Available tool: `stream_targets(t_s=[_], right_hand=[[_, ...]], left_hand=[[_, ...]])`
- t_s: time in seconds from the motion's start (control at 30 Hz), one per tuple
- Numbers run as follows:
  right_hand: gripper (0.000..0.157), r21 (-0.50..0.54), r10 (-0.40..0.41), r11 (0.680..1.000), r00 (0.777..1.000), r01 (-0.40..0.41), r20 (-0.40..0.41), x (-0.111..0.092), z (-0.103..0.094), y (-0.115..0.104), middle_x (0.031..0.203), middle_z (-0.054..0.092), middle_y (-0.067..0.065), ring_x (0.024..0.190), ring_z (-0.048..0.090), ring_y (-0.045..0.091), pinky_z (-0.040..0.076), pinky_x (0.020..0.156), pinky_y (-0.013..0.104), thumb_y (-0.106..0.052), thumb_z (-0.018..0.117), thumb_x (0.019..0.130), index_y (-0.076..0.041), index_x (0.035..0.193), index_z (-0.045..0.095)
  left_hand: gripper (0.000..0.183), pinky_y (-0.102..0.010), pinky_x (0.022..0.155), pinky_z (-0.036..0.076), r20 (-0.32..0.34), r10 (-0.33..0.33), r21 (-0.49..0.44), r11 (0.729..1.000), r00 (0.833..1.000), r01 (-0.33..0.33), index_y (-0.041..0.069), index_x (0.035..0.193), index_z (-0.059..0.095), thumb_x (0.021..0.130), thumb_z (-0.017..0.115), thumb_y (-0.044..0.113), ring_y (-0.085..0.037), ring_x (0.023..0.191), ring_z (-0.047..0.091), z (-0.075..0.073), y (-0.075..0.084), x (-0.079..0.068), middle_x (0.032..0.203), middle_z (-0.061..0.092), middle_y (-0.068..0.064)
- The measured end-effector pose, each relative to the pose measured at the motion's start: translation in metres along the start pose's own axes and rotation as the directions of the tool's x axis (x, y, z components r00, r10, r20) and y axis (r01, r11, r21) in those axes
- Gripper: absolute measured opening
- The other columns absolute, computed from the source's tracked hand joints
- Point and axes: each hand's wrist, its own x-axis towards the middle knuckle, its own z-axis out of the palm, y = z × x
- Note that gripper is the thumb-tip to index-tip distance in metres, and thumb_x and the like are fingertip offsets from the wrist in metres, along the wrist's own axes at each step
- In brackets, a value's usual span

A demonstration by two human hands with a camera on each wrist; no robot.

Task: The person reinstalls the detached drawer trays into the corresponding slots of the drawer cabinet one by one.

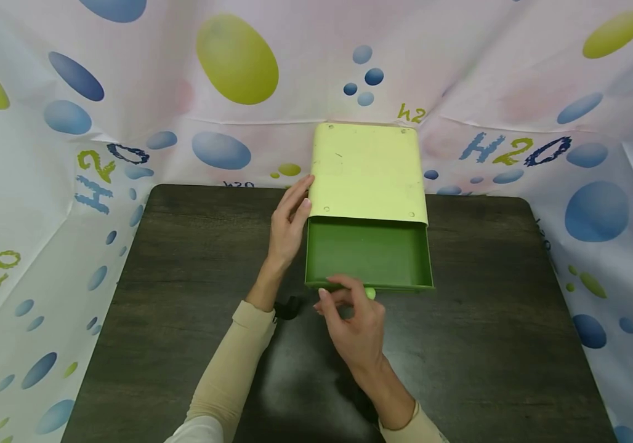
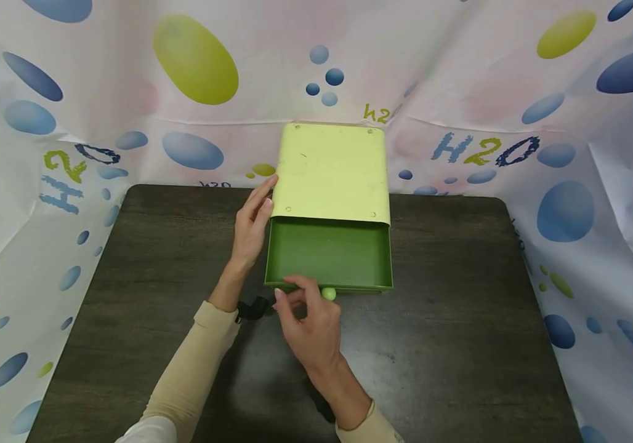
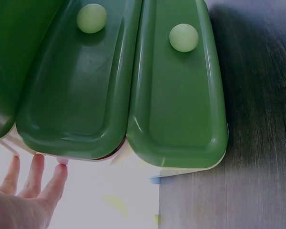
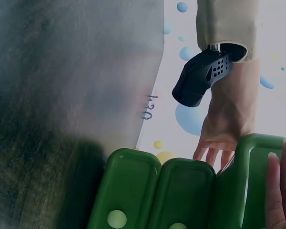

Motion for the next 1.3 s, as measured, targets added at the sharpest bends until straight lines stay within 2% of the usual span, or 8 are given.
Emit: stream_targets(t_s=[0.27,0.67,0.9,1.3], right_hand=[[0.019,0.043,-0.026,0.999,1.000,0.027,-0.013,0.006,0.001,0.001,0.066,0.065,-0.002,0.054,0.061,0.005,0.046,0.046,0.018,-0.005,0.064,0.084,-0.003,0.102,0.060],[0.013,0.006,-0.110,0.994,0.994,0.110,-0.009,0.012,-0.001,0.010,0.064,0.065,-0.003,0.053,0.060,0.005,0.048,0.048,0.024,-0.004,0.063,0.083,-0.005,0.096,0.063],[0.013,0.097,-0.122,0.987,0.992,0.124,-0.029,0.021,-0.004,0.018,0.066,0.065,0.001,0.052,0.060,0.007,0.049,0.050,0.021,0.001,0.063,0.082,-0.005,0.094,0.063],[0.008,0.120,-0.112,0.986,0.994,0.112,-0.006,0.033,-0.002,0.027,0.067,0.065,-0.001,0.051,0.058,0.005,0.047,0.049,0.020,-0.002,0.063,0.083,-0.007,0.089,0.065]], left_hand=[[0.038,-0.036,0.093,0.041,-0.004,0.003,0.004,1.000,1.000,-0.003,-0.005,0.133,0.042,0.095,0.041,-0.001,-0.022,0.123,0.041,0.001,0.000,0.000,0.138,0.035,-0.021],[0.038,-0.036,0.095,0.040,-0.001,0.005,-0.015,1.000,1.000,-0.005,-0.006,0.133,0.041,0.096,0.041,0.000,-0.022,0.124,0.040,0.002,-0.003,0.000,0.139,0.035,-0.021],[0.038,-0.037,0.095,0.040,0.000,-0.010,-0.018,1.000,1.000,0.010,-0.004,0.134,0.041,0.096,0.041,0.001,-0.020,0.125,0.040,0.004,-0.003,0.000,0.139,0.035,-0.019],[0.038,-0.038,0.092,0.041,-0.019,-0.016,0.010,1.000,1.000,0.016,-0.003,0.134,0.043,0.096,0.042,0.004,-0.019,0.125,0.039,0.001,-0.003,0.001,0.139,0.036,-0.018]])
